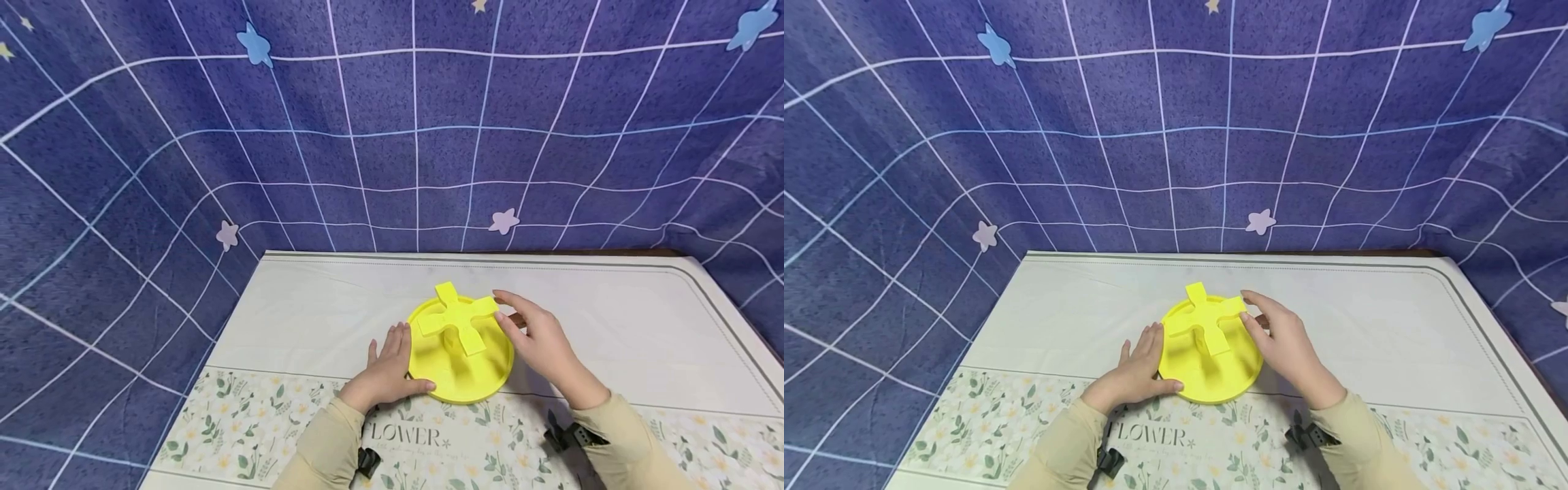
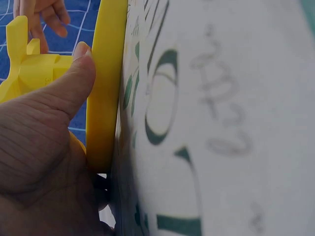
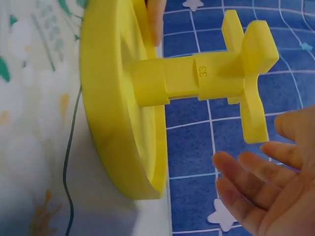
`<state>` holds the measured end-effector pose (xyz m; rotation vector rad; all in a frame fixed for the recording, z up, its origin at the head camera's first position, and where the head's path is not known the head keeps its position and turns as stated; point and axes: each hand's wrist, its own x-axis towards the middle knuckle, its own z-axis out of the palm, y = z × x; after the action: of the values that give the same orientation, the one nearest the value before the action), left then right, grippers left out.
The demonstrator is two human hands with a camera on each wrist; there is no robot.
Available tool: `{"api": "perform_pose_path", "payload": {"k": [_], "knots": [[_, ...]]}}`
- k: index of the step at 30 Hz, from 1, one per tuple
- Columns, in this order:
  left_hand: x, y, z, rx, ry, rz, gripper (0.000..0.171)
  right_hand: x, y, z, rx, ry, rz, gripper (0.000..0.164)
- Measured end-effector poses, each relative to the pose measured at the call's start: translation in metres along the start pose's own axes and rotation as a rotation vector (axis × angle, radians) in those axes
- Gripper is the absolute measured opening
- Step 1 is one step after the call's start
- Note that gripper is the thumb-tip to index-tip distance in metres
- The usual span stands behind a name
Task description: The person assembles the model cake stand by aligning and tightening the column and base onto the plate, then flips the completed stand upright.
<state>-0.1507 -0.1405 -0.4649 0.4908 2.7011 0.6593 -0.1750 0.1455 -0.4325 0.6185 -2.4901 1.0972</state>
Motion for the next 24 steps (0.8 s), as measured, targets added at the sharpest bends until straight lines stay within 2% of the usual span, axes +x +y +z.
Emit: {"api": "perform_pose_path", "payload": {"k": [3, 6, 24], "knots": [[0.000, 0.000, 0.001, 0.009, -0.003, -0.002, 0.114, 0.002, 0.004, 0.002, 0.071, -0.074, 0.037, 0.039], [0.000, 0.000, 0.002, 0.014, -0.002, -0.001, 0.114, 0.001, 0.006, 0.003, 0.110, -0.101, 0.063, 0.038], [0.001, -0.002, 0.001, 0.009, -0.002, -0.004, 0.114, -0.012, 0.001, 0.000, 0.053, -0.069, 0.085, 0.030]]}}
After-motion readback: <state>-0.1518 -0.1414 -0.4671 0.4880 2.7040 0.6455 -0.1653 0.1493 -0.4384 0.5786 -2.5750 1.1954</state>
